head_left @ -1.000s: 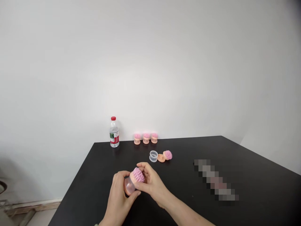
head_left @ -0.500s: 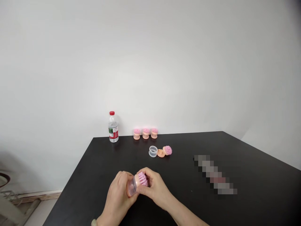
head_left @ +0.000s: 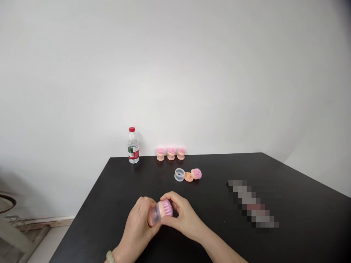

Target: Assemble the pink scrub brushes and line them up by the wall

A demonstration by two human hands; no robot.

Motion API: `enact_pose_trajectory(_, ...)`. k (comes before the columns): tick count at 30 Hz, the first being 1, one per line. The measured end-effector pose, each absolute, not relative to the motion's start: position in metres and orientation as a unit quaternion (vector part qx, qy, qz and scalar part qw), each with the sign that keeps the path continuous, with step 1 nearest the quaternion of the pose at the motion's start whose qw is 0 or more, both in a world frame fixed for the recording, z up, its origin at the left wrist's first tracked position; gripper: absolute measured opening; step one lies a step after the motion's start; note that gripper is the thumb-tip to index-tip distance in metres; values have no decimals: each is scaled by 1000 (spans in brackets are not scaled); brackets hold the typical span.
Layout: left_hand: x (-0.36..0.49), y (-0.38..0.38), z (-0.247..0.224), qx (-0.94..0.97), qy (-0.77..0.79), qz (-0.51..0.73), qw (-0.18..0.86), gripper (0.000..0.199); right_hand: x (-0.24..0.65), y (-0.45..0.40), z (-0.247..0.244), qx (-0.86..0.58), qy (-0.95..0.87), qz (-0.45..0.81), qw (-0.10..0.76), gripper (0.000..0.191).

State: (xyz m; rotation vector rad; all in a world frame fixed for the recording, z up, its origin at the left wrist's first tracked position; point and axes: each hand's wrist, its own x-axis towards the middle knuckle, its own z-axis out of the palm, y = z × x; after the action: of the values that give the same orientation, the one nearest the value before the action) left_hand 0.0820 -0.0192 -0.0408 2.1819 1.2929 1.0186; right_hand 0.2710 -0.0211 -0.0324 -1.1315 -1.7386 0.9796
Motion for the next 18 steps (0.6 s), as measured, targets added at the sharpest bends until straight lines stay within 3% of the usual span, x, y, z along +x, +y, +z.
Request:
enact_pose_trajectory(4,82,-18,-45,783,459,373,193,21,272,-23,-31,-435,-681,420,413,75)
enact_pose_trajectory(9,82,-17,-45,792,448,373,180,19,271,-22,-33,-475,-686,413,366,45)
enact_pose_trajectory(14,82,-18,-44,784,468,361,191,22,271,-23,-33,-453,-668,440,394,78)
enact_pose_trajectory(18,83,-18,-42,793,455,368,171,16,270,-22,-33,-486,-664,421,382,52)
